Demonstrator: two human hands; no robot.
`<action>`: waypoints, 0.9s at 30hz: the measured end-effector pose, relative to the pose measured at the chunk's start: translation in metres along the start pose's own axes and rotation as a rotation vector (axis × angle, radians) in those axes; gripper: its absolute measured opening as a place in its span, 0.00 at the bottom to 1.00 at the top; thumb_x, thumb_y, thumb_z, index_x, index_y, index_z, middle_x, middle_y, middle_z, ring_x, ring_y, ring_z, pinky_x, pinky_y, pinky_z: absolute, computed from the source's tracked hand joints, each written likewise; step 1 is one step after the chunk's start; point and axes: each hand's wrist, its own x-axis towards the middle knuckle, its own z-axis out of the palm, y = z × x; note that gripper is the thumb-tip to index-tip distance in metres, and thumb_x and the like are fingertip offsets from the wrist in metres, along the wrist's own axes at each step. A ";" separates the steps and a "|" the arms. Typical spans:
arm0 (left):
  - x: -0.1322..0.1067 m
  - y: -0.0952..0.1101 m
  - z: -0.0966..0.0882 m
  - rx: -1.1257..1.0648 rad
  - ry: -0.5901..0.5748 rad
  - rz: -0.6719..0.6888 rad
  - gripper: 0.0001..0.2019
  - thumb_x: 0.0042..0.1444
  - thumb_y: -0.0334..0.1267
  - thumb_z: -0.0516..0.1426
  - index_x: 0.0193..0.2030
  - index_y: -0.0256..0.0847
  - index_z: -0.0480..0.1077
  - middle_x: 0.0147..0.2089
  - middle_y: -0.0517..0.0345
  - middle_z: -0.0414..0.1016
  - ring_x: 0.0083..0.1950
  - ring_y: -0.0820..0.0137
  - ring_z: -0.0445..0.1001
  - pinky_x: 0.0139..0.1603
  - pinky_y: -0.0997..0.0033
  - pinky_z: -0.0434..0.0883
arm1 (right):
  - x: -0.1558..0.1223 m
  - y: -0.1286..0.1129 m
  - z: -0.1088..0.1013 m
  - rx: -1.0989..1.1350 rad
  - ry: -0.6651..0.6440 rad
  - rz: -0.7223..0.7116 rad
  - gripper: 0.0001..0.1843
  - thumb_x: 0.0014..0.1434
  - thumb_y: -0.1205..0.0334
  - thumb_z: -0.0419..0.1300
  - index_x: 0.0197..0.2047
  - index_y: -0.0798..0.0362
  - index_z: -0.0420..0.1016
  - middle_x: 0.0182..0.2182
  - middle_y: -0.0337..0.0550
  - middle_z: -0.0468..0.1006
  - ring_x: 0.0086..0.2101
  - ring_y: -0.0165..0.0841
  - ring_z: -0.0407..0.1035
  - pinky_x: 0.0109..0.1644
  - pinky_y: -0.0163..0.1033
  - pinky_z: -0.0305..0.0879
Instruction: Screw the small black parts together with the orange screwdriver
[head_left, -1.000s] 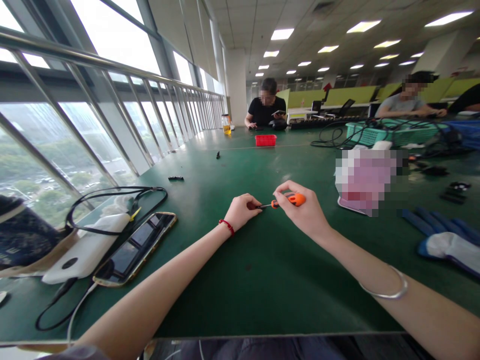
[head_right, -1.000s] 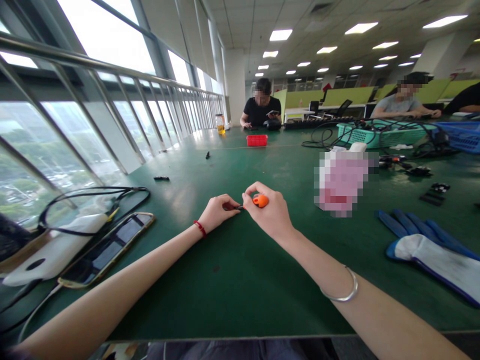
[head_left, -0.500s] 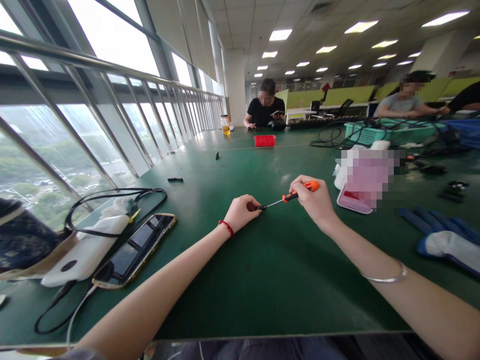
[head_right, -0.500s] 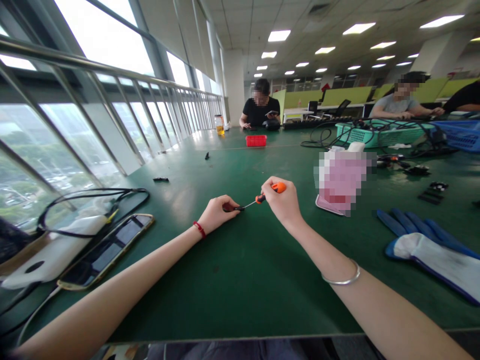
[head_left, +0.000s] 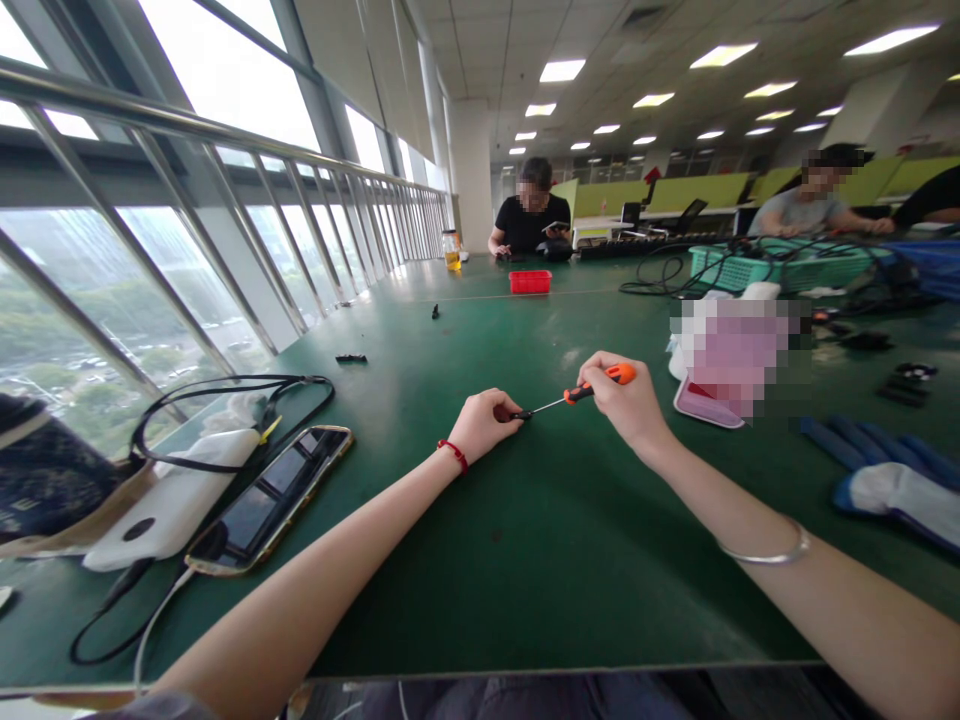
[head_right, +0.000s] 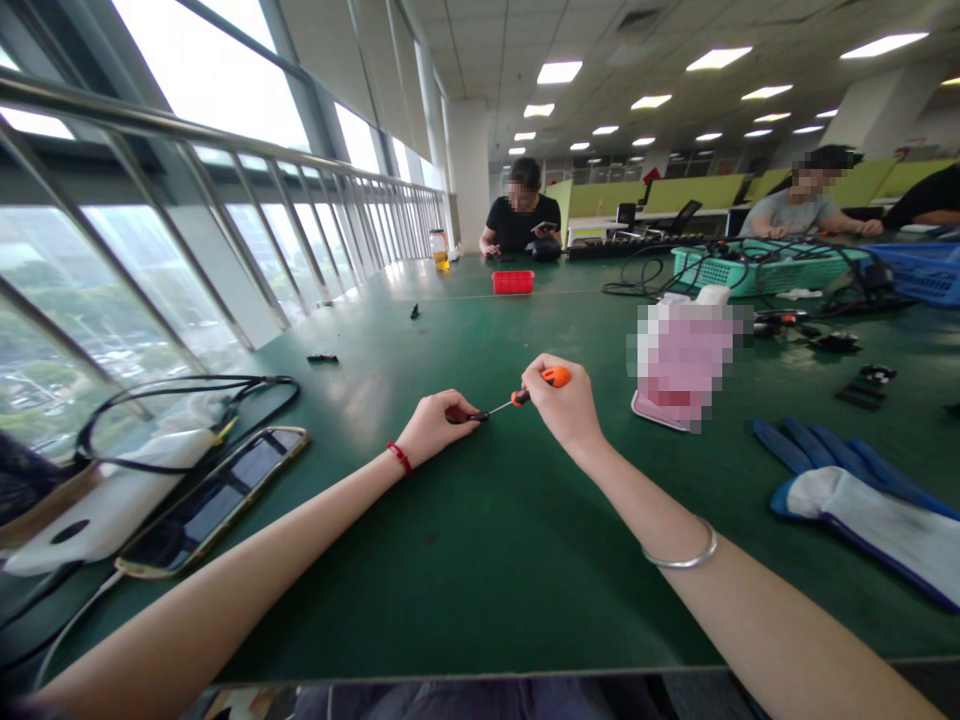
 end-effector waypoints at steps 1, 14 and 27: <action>0.000 0.000 0.000 0.000 0.001 -0.002 0.03 0.45 0.31 0.61 0.29 0.35 0.74 0.31 0.57 0.73 0.30 0.73 0.72 0.34 0.73 0.72 | 0.001 0.001 0.000 0.010 -0.014 0.013 0.09 0.46 0.64 0.54 0.17 0.53 0.64 0.14 0.33 0.61 0.16 0.24 0.53 0.22 0.33 0.49; 0.001 0.001 -0.002 0.016 -0.013 -0.019 0.04 0.45 0.31 0.62 0.30 0.35 0.75 0.30 0.57 0.74 0.30 0.73 0.72 0.34 0.73 0.72 | -0.002 -0.003 -0.001 -0.139 -0.017 -0.080 0.11 0.52 0.53 0.57 0.35 0.50 0.66 0.19 0.31 0.62 0.21 0.28 0.60 0.28 0.35 0.56; 0.001 0.000 -0.001 -0.012 -0.014 0.000 0.04 0.45 0.31 0.62 0.29 0.36 0.74 0.31 0.58 0.73 0.30 0.74 0.72 0.34 0.74 0.72 | -0.004 -0.006 -0.001 -0.134 -0.029 -0.120 0.20 0.49 0.53 0.60 0.44 0.49 0.63 0.26 0.33 0.65 0.24 0.29 0.62 0.28 0.35 0.58</action>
